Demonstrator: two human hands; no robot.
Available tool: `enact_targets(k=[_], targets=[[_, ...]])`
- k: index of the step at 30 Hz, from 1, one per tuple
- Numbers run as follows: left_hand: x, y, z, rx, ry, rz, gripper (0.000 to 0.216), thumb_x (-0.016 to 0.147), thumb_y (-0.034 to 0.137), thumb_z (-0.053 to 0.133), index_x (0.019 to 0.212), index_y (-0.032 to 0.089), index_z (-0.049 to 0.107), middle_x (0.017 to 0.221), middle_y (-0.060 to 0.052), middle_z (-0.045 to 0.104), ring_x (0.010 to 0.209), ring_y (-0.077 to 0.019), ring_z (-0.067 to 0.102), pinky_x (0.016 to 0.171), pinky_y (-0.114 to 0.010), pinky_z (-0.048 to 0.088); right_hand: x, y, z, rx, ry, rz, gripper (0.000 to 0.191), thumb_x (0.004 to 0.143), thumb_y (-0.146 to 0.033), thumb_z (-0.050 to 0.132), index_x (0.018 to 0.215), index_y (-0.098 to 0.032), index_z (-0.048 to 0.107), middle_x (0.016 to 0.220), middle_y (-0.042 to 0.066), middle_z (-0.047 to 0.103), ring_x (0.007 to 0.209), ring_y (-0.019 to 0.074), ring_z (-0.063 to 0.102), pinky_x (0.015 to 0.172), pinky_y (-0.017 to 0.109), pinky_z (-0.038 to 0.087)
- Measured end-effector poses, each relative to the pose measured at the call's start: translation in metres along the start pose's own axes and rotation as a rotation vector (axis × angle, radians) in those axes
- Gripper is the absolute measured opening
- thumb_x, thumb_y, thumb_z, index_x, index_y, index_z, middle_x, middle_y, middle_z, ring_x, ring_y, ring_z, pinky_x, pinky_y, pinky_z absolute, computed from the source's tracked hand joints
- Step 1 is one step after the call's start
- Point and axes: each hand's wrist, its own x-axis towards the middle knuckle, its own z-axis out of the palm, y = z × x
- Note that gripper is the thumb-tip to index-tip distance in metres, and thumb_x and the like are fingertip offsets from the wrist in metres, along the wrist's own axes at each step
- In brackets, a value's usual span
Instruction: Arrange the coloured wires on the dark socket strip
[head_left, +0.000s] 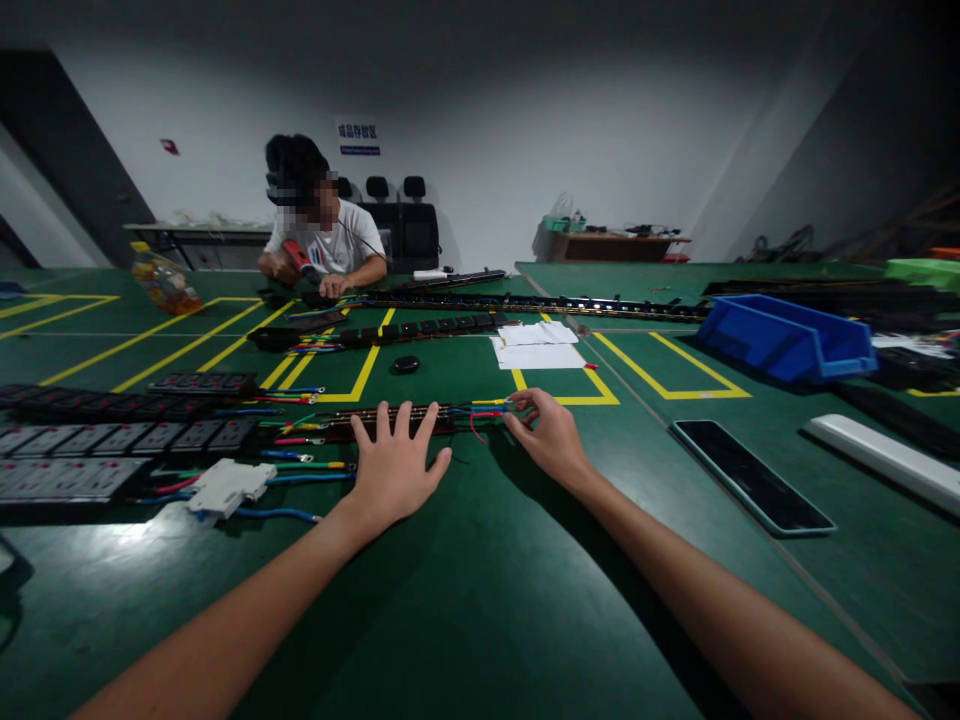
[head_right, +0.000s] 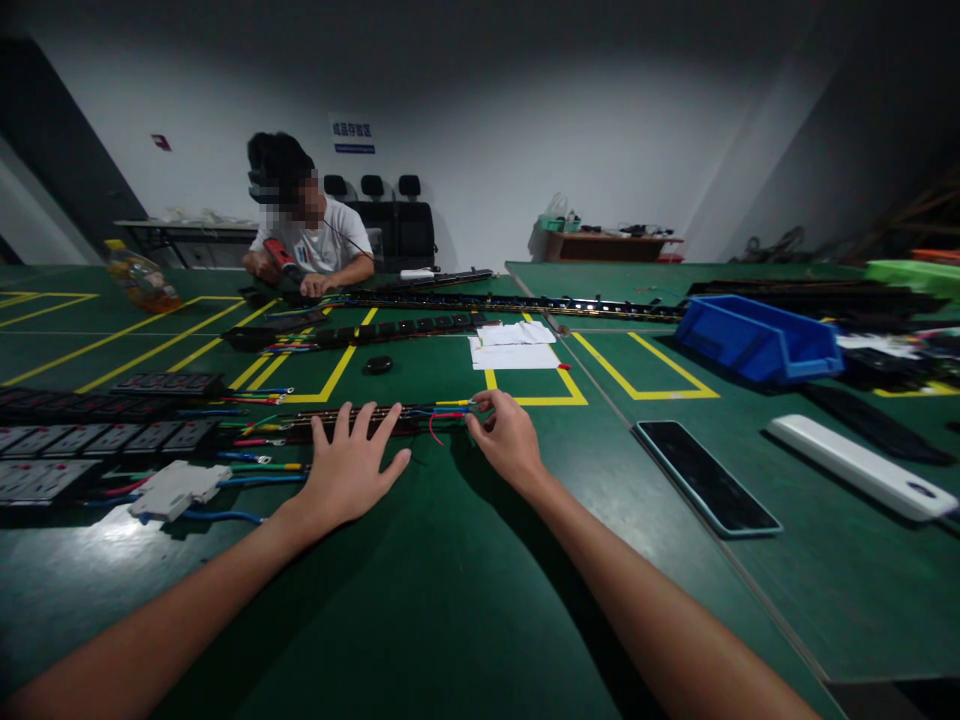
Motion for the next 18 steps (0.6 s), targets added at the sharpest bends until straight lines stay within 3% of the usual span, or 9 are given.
enact_targets(k=[7,12,18], targets=[[-0.0006,0.0012,-0.001,0.007,0.0,-0.002,0.073,0.099,0.065,0.027,0.163,0.031,0.028,0.164,-0.016,0.038,0.15,-0.0495,0.028,0.112,-0.081,0.018,-0.0007,-0.0005,-0.0019,-0.069,-0.061,0.075,0.021,0.089,-0.04,0.064,0.098,-0.022,0.07,0.082,0.005,0.075,0.073,0.0208,0.068,0.066,0.031,0.049],[-0.0017,0.0027,-0.0011,0.025,0.022,-0.002,0.072,0.1,0.062,0.028,0.163,0.029,0.03,0.162,-0.017,0.04,0.148,-0.0498,0.03,0.112,-0.081,0.019,-0.0006,-0.0023,-0.0032,-0.048,-0.101,0.093,0.023,0.093,-0.04,0.061,0.096,-0.022,0.074,0.087,0.006,0.078,0.081,0.0228,0.072,0.072,0.033,0.051],[-0.0015,0.0014,0.0018,0.026,0.028,0.004,0.072,0.1,0.064,0.026,0.163,0.03,0.029,0.162,-0.018,0.039,0.149,-0.0497,0.03,0.111,-0.081,0.019,0.0003,-0.004,-0.0029,-0.005,-0.019,0.033,0.024,0.095,-0.041,0.056,0.095,-0.021,0.071,0.091,0.007,0.076,0.077,0.0212,0.069,0.073,0.033,0.052]])
